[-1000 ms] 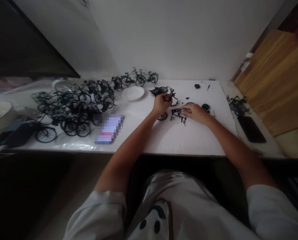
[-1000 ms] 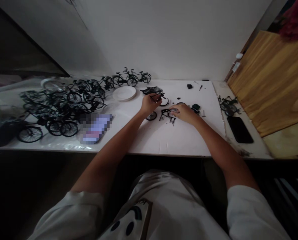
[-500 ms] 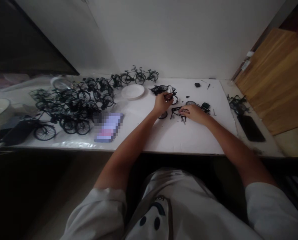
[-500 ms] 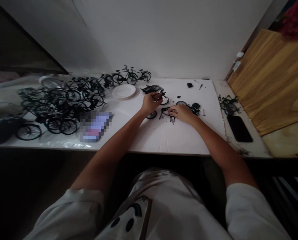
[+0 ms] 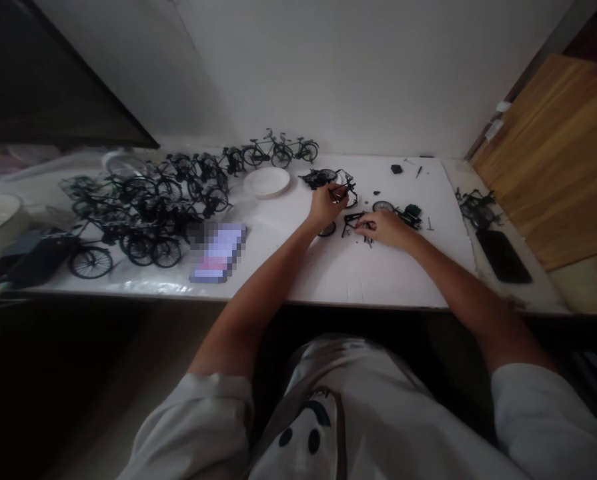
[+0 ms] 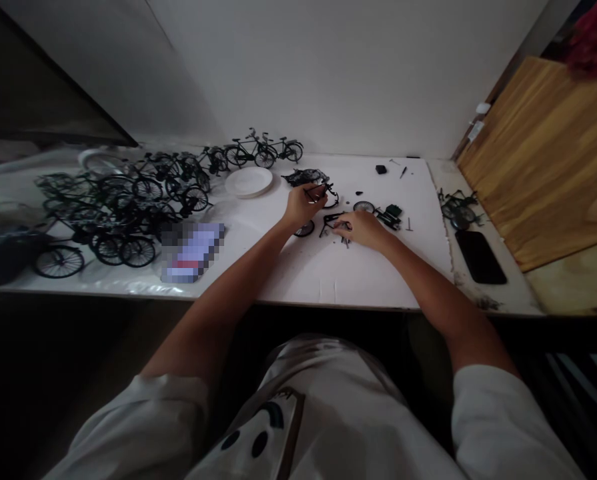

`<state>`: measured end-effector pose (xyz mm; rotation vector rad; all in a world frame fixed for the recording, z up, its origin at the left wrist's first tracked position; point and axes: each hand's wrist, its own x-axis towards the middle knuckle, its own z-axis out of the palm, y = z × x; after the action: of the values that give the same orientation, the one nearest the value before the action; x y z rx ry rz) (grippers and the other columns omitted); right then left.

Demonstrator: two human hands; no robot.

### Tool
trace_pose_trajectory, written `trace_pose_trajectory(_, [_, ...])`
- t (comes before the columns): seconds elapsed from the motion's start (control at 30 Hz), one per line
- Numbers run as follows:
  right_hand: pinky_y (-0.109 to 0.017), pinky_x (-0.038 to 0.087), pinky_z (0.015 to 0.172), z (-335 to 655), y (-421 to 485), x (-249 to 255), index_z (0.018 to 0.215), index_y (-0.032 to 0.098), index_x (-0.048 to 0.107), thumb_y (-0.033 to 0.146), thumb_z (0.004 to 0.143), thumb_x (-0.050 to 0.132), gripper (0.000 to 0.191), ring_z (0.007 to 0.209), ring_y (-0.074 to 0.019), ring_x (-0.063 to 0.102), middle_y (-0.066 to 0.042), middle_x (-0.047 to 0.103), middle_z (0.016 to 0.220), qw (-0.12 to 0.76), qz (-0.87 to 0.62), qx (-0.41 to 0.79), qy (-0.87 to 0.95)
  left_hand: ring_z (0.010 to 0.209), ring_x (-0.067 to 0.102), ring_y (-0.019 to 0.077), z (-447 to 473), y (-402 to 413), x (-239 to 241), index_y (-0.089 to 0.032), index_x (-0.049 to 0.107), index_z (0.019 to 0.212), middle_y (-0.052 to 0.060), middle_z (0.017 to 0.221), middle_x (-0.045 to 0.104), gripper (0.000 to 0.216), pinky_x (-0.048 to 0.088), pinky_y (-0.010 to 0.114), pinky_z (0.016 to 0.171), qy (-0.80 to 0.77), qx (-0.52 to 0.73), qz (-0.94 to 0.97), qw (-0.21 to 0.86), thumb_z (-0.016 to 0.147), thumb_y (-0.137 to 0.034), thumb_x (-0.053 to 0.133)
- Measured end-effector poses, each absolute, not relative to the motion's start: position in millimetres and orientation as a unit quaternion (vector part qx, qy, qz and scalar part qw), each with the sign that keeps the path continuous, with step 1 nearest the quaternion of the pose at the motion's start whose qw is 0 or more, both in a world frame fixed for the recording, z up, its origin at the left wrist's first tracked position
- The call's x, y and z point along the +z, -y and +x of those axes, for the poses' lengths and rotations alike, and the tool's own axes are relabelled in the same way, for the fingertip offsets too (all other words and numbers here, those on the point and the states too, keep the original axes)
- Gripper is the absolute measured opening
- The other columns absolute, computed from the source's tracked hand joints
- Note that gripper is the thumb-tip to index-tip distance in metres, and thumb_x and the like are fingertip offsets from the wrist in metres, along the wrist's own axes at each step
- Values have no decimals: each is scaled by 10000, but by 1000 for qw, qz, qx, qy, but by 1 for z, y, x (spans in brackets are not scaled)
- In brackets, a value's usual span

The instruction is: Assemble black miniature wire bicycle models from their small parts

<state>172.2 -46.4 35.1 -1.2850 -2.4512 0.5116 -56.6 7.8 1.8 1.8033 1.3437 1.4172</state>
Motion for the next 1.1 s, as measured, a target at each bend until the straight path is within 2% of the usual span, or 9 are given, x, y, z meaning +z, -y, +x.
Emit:
trace_pose_trajectory(0.13, [-314,406,693,171,47,36,1080,181,876,344,975,784,214,672,-183,591,-45,710,758,156,-465,169,855,825,729,189,-56,-8,1,-147,799,1020,97,973,845,214,560,317,790,-496,514,656,242,837,-257,794])
trace_pose_trajectory(0.27, [-324,469,752,174,44,35,1076,199,860,339,1000,752,192,767,-216,667,-73,773,852,181,-465,176,849,908,772,212,-55,-13,-3,-144,789,991,123,1043,845,232,571,316,832,-472,551,613,313,795,-255,844])
trace_pose_trajectory(0.37, [-343,531,823,176,41,34,1081,221,851,391,1001,762,208,868,-245,712,-101,814,970,206,-469,194,837,923,773,213,-53,-14,-2,-139,778,972,131,1043,832,274,587,320,864,-450,577,572,370,744,-238,893])
trace_pose_trajectory(0.5, [-389,588,889,180,39,34,1120,239,846,512,1004,753,311,974,-284,740,-127,829,1068,237,-481,209,818,869,762,207,-52,-5,11,-137,761,952,101,931,807,252,602,361,903,-424,587,527,446,746,-200,893])
trace_pose_trajectory(0.7, [-420,607,904,182,39,37,1174,247,830,511,1039,699,323,958,-285,756,-117,832,1070,242,-471,227,818,858,759,191,-52,6,24,-162,742,925,86,904,801,145,573,348,861,-406,585,499,494,808,-226,800])
trace_pose_trajectory(0.93, [-391,587,902,182,38,36,1128,224,845,494,1028,723,313,955,-278,760,-129,838,1082,230,-469,219,824,876,763,188,-54,3,22,-172,755,977,88,931,811,240,572,331,844,-415,586,491,494,773,-284,814])
trace_pose_trajectory(1.1, [-354,539,807,187,36,42,1151,222,842,443,1038,680,296,882,-260,744,-108,830,980,227,-500,188,814,857,751,188,-50,4,20,-170,747,925,91,914,803,212,571,339,839,-408,589,493,493,761,-284,820])
